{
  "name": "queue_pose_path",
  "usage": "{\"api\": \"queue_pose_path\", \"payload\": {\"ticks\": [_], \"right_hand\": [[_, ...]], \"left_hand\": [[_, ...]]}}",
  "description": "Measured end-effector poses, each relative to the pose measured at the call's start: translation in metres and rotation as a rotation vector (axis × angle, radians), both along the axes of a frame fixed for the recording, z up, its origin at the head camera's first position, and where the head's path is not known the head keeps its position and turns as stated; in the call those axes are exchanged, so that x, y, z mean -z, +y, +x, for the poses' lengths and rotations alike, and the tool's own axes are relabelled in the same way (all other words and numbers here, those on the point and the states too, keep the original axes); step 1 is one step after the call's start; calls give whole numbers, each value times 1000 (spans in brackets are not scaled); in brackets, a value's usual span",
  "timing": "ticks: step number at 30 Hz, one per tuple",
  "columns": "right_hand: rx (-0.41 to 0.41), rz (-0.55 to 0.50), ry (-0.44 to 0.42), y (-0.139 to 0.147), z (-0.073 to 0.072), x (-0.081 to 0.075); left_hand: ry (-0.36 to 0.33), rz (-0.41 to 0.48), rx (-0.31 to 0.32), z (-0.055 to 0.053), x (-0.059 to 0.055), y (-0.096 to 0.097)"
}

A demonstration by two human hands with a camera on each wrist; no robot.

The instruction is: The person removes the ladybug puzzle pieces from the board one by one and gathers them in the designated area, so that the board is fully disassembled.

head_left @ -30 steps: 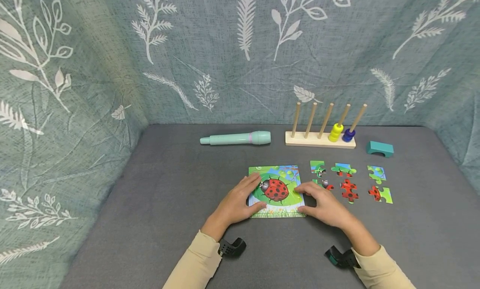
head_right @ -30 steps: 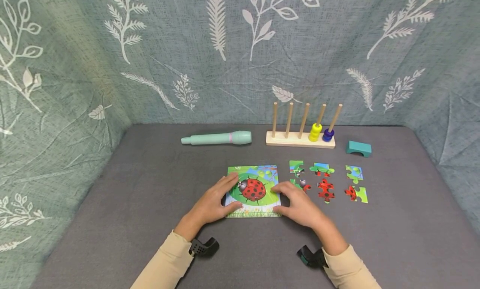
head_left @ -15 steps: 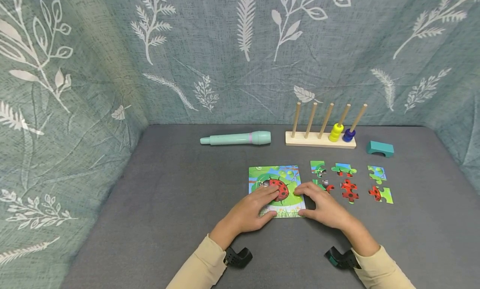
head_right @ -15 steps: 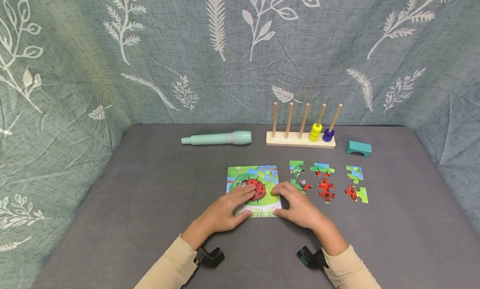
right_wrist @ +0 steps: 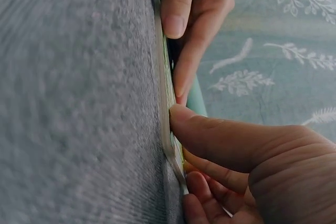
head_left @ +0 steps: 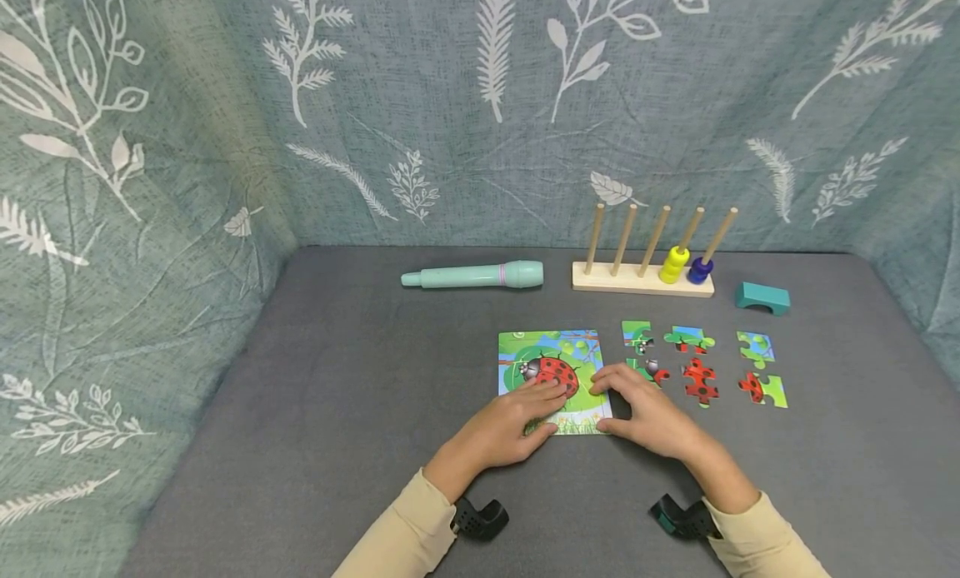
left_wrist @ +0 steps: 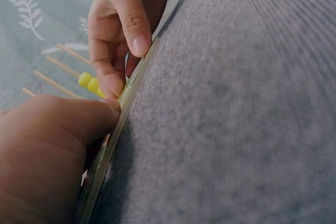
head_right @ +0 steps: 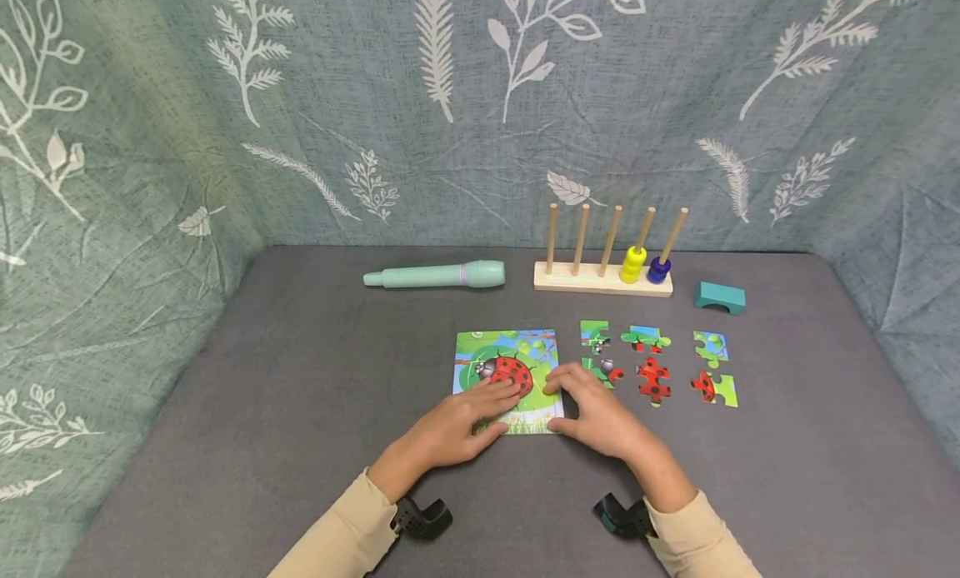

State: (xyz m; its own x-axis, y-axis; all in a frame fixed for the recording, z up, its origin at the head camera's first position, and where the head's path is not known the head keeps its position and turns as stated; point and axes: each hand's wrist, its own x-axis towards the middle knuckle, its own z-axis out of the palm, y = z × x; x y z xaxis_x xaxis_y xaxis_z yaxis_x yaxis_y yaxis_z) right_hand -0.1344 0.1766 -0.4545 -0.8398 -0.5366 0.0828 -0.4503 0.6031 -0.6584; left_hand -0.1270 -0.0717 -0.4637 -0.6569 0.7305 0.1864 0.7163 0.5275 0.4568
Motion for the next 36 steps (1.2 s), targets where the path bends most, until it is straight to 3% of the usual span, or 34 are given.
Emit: {"api": "queue_pose_path", "payload": {"ticks": [14,36], "right_hand": [[50,-53,23,-6,1,2],[65,-14,15,-4,3,-1]], "left_hand": [[-13,19,-11,-1,1,0],[-33,1,-24,0,0,0]]}}
